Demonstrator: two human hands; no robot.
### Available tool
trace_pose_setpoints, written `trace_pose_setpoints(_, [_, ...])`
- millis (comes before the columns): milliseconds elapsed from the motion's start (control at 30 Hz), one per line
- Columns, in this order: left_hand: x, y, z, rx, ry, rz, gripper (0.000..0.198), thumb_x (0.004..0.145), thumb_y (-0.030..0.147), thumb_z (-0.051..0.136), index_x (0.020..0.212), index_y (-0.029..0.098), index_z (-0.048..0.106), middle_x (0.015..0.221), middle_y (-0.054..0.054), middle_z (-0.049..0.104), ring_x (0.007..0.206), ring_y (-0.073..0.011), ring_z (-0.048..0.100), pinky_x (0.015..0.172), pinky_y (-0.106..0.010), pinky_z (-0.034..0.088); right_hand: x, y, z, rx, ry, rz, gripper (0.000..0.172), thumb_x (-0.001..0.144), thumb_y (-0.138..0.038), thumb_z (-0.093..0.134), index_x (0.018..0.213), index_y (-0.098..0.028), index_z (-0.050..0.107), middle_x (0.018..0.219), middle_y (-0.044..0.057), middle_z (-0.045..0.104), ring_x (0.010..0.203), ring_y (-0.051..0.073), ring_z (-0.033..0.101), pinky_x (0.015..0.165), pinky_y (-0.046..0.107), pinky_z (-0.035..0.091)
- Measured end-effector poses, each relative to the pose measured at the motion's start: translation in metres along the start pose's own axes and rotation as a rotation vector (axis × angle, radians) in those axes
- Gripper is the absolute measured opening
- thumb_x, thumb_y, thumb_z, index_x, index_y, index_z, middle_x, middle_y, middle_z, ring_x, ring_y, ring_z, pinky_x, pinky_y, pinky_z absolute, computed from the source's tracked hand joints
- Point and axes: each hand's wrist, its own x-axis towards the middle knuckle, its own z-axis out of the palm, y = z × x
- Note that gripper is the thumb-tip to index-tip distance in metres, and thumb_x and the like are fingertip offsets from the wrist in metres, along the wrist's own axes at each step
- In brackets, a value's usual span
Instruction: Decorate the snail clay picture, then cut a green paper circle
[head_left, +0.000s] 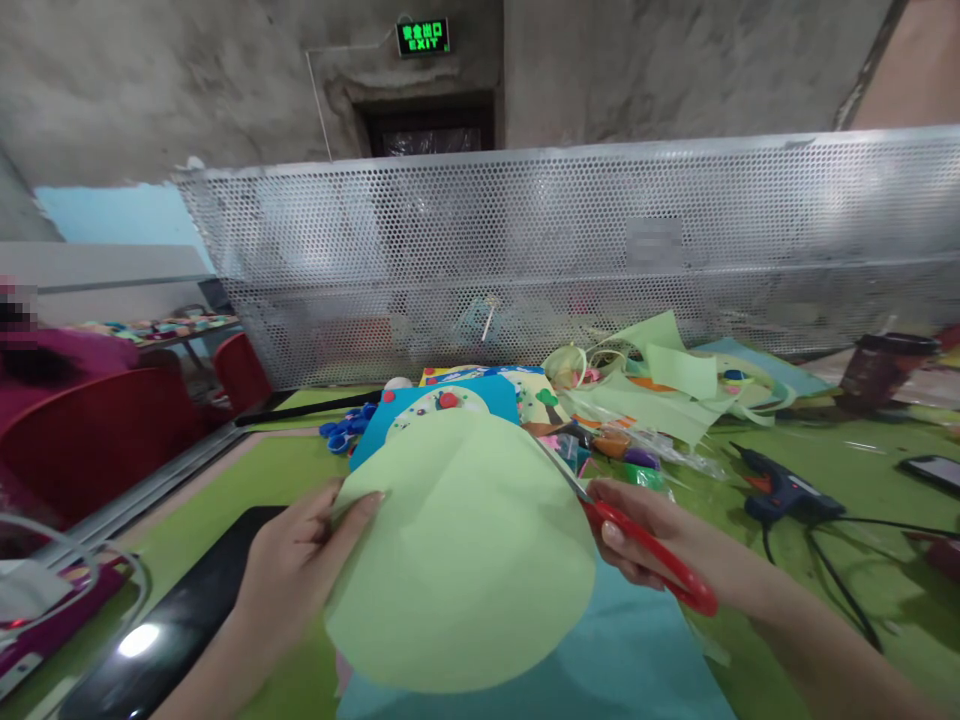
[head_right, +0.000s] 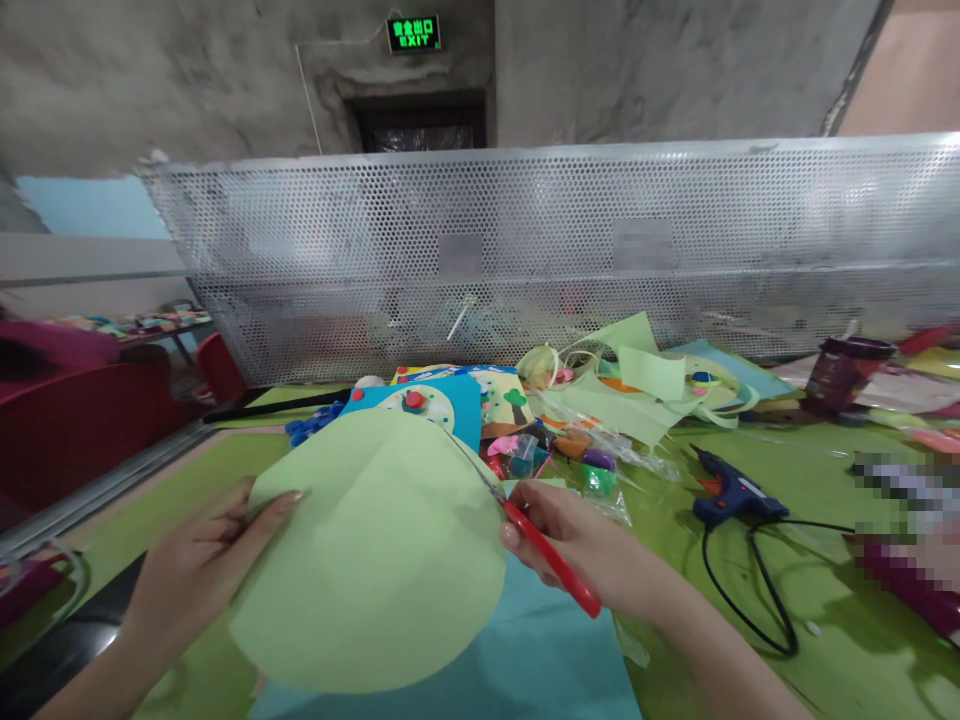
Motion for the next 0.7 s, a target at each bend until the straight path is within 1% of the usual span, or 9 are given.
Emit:
trace_pose_setpoints(100, [0.0004,-0.0009,0.0004,0.028,-0.012,0.012,0.040,0.072,0.054,0.052,0.052,0.023,0.036,0.042,0.008,0.030,0.040,-0.0107,0.034,0.040,-0.022,0.027,0.0014,0.0023,-0.0009,-0.009,0.010,0.016,0.035,0.082,-0.054,0.051,0.085,-0.020,0.043,0.063,-0.006,0.037,0.050,0.006,0.033,0.043,0.019,0.026])
trace_pose_setpoints(233, [-0.0013,-0.0040,-0.0008,0.058,-0.018,0.050,0.038,0.074,0.053,0.050,0.054,0.023,0.039,0.043,0.008,0.033,0.040,-0.0107,0.037,0.042,-0.022,0.028,0.0025,0.0027,-0.0006,-0.005,0.016,0.041,0.032,0.084,-0.050,0.051,0.083,-0.020,0.041,0.061,-0.007,0.036,0.048,0.005,0.031,0.042,0.018,0.025])
trace_pose_setpoints(400, [-0.0034,-0.0053,-0.0010,0.069,-0.025,0.099,0.039,0.076,0.051,0.049,0.054,0.023,0.033,0.042,0.009,0.027,0.038,-0.0095,0.033,0.039,-0.021,0.025,0.0000,-0.0004,0.0004,-0.038,0.013,0.024,0.036,0.083,-0.055,0.050,0.083,-0.020,0.042,0.065,-0.006,0.036,0.053,0.007,0.033,0.045,0.020,0.028])
trace_pose_setpoints(467, [-0.0032,-0.0040,-0.0008,0.087,-0.010,0.127,0.041,0.076,0.050,0.049,0.053,0.023,0.030,0.042,0.009,0.025,0.038,-0.0092,0.031,0.039,-0.021,0.024,0.0001,0.0000,-0.0001,-0.044,0.001,0.019,0.037,0.083,-0.055,0.049,0.085,-0.020,0.042,0.065,-0.006,0.036,0.053,0.007,0.033,0.046,0.020,0.028])
trace_pose_setpoints(600, [-0.0017,-0.0027,-0.0005,0.101,0.006,0.129,0.041,0.076,0.050,0.049,0.052,0.023,0.029,0.043,0.009,0.024,0.038,-0.0091,0.031,0.039,-0.021,0.024,0.0023,0.0030,-0.0013,-0.035,0.005,0.031,0.034,0.083,-0.053,0.051,0.083,-0.020,0.041,0.063,-0.007,0.037,0.049,0.006,0.032,0.043,0.019,0.026])
trace_pose_setpoints(700, [-0.0015,-0.0043,-0.0007,0.092,-0.030,0.120,0.040,0.075,0.051,0.048,0.052,0.023,0.033,0.045,0.009,0.025,0.039,-0.0092,0.031,0.039,-0.021,0.024,0.0026,0.0036,-0.0008,-0.034,0.002,0.043,0.036,0.082,-0.055,0.052,0.083,-0.021,0.041,0.062,-0.007,0.036,0.048,0.006,0.032,0.042,0.019,0.025])
